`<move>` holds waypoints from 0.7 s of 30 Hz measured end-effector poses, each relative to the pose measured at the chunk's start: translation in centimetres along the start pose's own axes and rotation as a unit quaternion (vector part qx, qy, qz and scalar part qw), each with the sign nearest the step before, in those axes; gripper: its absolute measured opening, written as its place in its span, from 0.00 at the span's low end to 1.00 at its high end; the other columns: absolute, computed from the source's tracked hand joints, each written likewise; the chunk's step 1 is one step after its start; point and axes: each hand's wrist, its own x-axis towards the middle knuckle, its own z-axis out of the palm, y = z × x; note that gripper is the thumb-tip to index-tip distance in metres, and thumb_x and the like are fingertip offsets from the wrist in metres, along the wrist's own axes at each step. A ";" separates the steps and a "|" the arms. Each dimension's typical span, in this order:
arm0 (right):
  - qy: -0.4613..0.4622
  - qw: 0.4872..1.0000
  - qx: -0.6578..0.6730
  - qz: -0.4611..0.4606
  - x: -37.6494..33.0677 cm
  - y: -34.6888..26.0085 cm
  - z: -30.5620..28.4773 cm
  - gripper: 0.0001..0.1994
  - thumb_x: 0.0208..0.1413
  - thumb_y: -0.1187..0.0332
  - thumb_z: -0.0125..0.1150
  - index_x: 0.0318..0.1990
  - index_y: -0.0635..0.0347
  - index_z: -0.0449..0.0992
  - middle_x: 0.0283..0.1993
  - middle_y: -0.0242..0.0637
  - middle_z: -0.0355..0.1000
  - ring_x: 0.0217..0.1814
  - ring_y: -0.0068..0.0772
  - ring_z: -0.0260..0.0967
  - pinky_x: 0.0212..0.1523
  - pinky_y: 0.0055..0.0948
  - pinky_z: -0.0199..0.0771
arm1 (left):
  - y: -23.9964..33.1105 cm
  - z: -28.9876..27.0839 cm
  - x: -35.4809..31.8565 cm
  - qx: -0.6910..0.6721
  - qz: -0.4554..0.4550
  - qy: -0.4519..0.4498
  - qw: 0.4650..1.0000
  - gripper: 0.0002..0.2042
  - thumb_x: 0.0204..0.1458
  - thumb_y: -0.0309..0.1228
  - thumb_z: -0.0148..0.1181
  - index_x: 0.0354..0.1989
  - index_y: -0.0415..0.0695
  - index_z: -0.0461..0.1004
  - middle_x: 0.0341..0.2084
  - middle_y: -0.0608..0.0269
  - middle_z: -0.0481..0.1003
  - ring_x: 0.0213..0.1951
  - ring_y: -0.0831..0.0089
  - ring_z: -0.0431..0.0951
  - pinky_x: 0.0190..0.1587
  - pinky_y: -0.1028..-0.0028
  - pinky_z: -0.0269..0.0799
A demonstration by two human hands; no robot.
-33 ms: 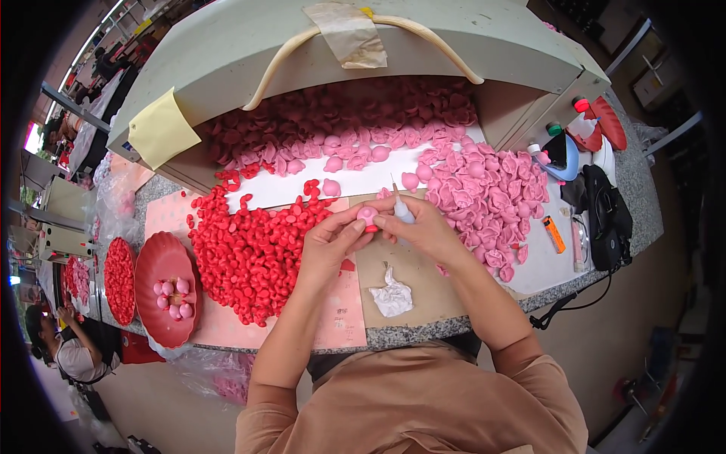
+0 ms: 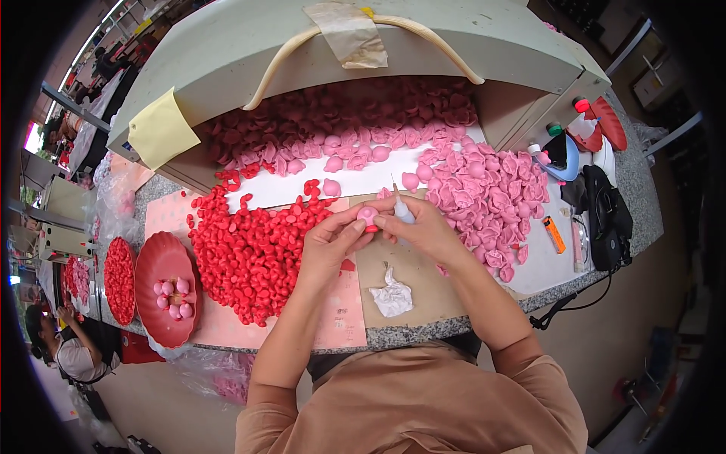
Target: Applying glue to small pink plastic parts and joining them together at a factory workbench.
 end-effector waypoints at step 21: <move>-0.016 1.000 0.007 -0.002 0.1 0.5 -0.2 0.14 0.54 0.68 0.58 0.48 0.62 0.73 0.34 0.28 0.71 0.29 0.15 0.65 0.31 0.16 0.65 | 0.1 0.0 0.0 0.021 0.001 0.011 1.000 0.14 0.53 0.24 0.56 0.49 0.39 0.71 0.42 0.62 0.73 0.43 0.74 0.74 0.47 0.75 0.74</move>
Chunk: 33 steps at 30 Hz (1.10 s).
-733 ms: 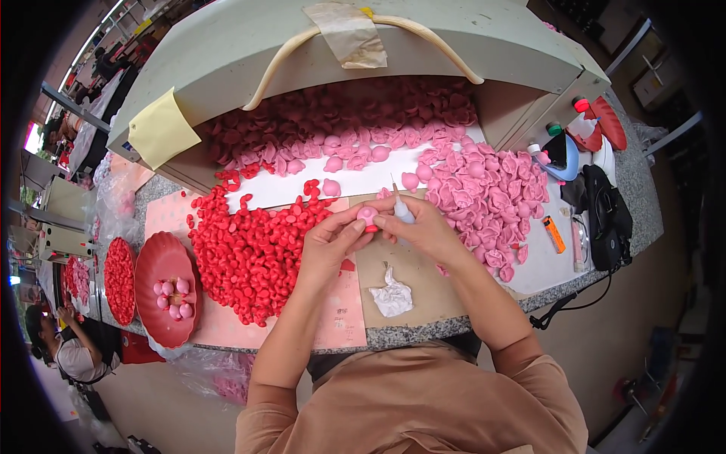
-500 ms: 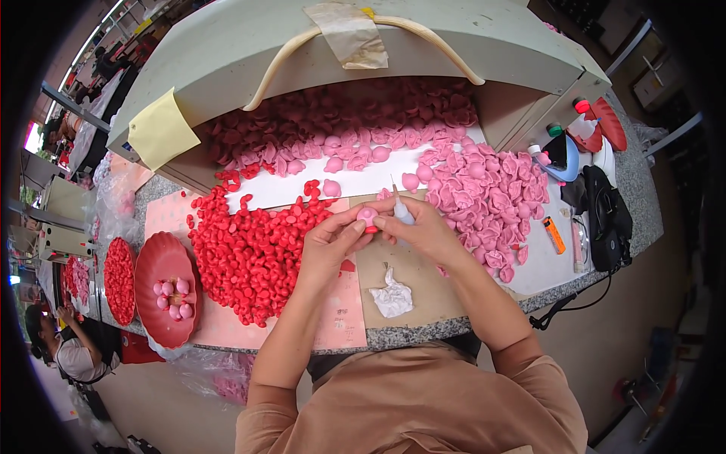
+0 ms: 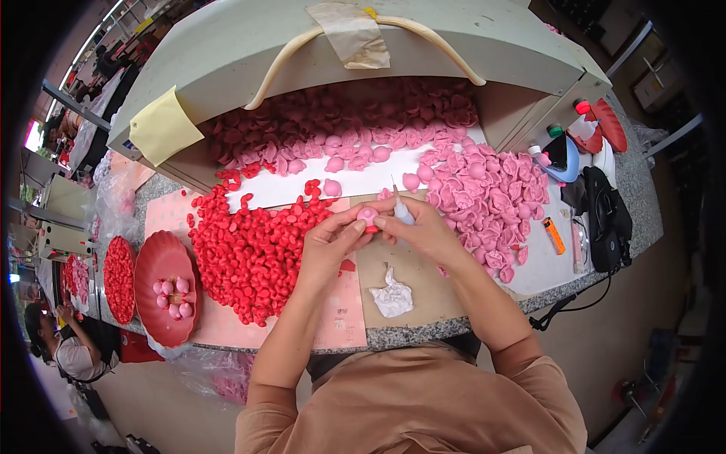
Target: Applying glue to small pink plastic parts and joining them together at a factory workbench.
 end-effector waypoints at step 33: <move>0.118 0.991 0.016 -0.057 -1.5 -1.1 1.6 0.13 0.60 0.66 0.45 0.40 0.68 0.70 0.28 0.39 0.70 0.25 0.26 0.68 0.27 0.22 0.68 | 5.4 -5.7 -5.0 0.217 0.283 0.142 0.924 0.12 0.51 0.27 0.59 0.44 0.40 0.70 0.37 0.65 0.71 0.40 0.80 0.71 0.42 0.79 0.69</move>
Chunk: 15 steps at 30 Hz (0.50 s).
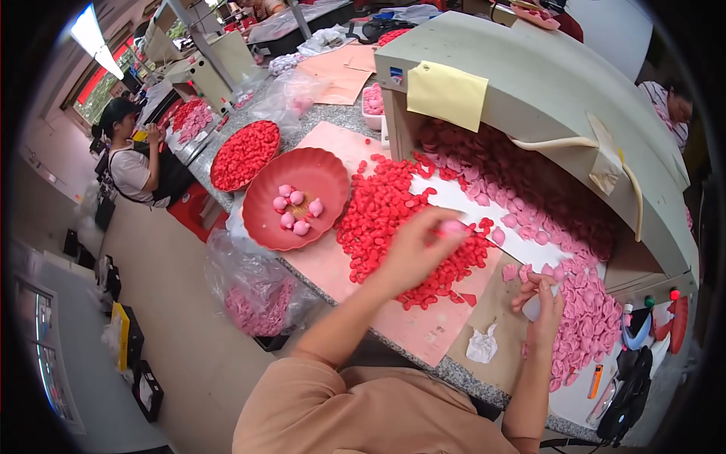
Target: Applying glue to small pink plastic parts and joining them together at a factory workbench.
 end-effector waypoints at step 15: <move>0.054 0.980 -0.143 -0.127 1.7 0.9 -2.5 0.12 0.62 0.60 0.42 0.35 0.59 0.65 0.25 0.34 0.69 0.21 0.16 0.62 0.18 0.17 0.62 | -0.5 -8.9 2.6 0.455 0.095 0.100 0.880 0.12 0.48 0.30 0.59 0.41 0.39 0.73 0.36 0.53 0.73 0.40 0.60 0.72 0.44 0.64 0.66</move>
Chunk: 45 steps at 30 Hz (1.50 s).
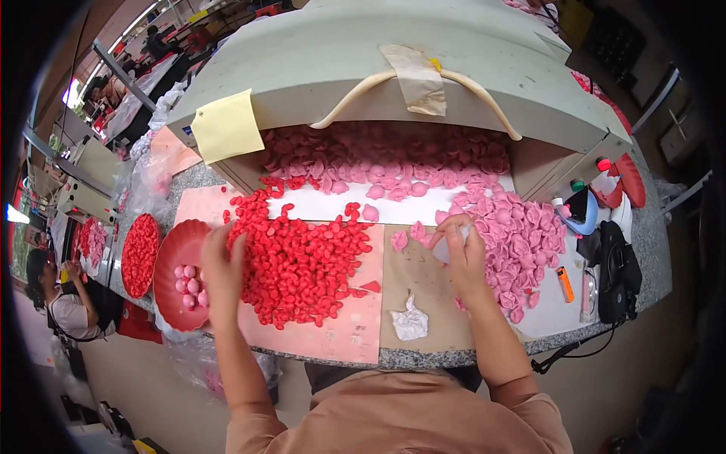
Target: Applying glue to small pink plastic parts and joining them together at a factory workbench.
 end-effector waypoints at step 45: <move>-0.078 0.996 -0.030 0.029 -1.2 -0.4 2.5 0.08 0.53 0.72 0.59 0.36 0.61 0.67 0.34 0.31 0.69 0.37 0.17 0.66 0.38 0.17 0.65 | 9.5 9.5 -1.3 -0.913 -0.208 -0.198 0.288 0.21 0.61 0.34 0.43 0.62 0.46 0.54 0.52 0.58 0.65 0.42 0.72 0.72 0.46 0.72 0.73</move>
